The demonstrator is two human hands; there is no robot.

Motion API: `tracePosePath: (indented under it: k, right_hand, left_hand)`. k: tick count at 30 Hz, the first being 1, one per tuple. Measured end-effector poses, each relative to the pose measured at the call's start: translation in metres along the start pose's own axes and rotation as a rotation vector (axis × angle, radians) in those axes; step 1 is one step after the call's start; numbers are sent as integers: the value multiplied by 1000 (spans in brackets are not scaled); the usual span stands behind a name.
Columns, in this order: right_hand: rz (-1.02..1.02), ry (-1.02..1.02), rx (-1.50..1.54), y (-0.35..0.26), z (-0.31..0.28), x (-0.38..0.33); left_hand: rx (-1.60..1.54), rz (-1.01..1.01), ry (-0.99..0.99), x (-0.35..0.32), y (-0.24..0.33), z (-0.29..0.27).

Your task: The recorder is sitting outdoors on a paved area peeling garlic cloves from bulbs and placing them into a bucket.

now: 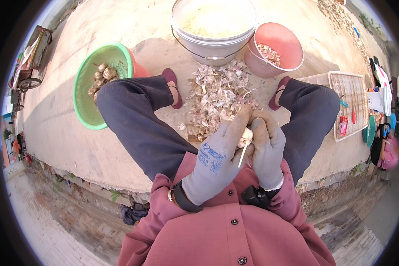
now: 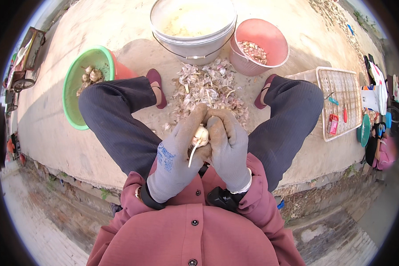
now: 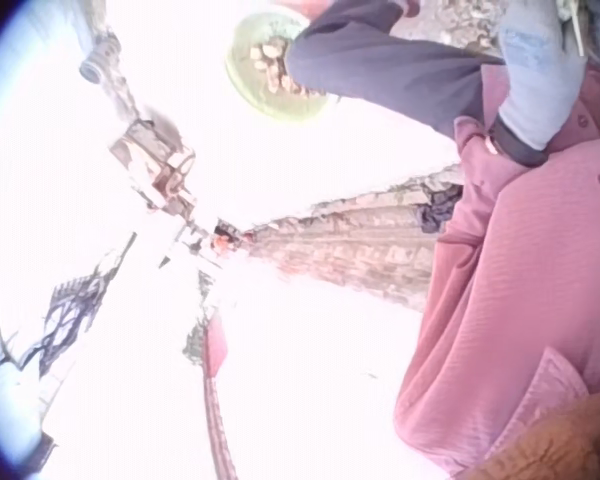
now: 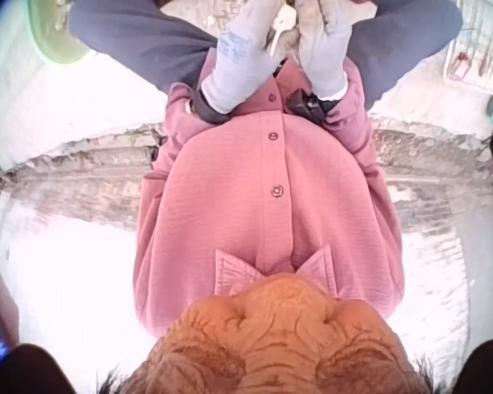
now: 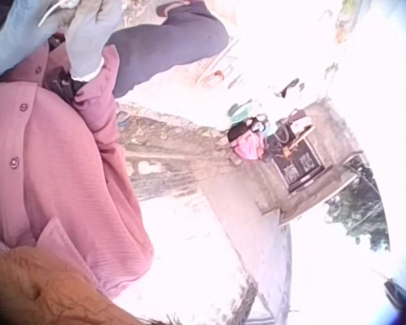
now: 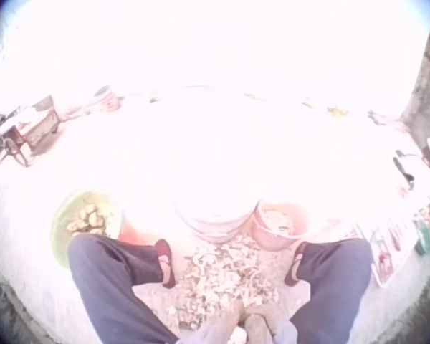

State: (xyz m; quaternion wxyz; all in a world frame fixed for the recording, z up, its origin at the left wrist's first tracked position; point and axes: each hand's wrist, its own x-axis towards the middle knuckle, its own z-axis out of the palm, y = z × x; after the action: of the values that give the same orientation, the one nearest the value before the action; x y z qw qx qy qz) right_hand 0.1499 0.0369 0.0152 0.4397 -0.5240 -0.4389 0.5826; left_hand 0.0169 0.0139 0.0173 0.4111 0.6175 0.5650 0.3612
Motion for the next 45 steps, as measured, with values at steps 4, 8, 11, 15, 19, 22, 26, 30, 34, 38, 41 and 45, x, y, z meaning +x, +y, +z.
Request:
tracePosePath:
  k: [4, 8, 11, 15, 19, 22, 26, 30, 34, 38, 41, 45]
  right_hand:
    - [-141, -21, -153, 10, -4, 9]
    - [-118, -167, -123, 17, -17, 16]
    - [98, -248, -17, 6, -19, 13]
    - [203, -295, 40, 11, -28, 11]
    - [397, -456, 421, 25, -40, 12]
    - [391, -435, 557, 26, -40, 9]
    - [384, -193, 481, 23, -36, 6]
    - [337, -81, 209, 18, -23, 2]
    - [284, -64, 152, 18, -17, 1]
    - [230, -120, 25, 15, -16, 0]
    - [277, -125, 72, 13, -14, -1]
    - [211, -36, 44, 18, -10, -3]
  left_hand:
    - [-29, 30, 57, -2, -1, 1]
    - [15, 55, 49, -1, -7, -2]
    - [-55, -40, 34, -5, -10, -6]
    - [-135, -123, -3, -4, -1, -11]
    - [-335, -206, 171, -8, -21, -7]
    - [-505, -378, 247, -2, -14, -22]
    - [-516, -433, 200, -2, -20, -25]
    - [-225, -346, 22, -8, -17, -10]
    - [30, -47, 43, -5, -15, -1]
    - [217, 67, 119, -3, -20, 3]
    - [218, 75, 113, -2, -19, 0]
    - [-14, -73, 91, -5, -20, 0]
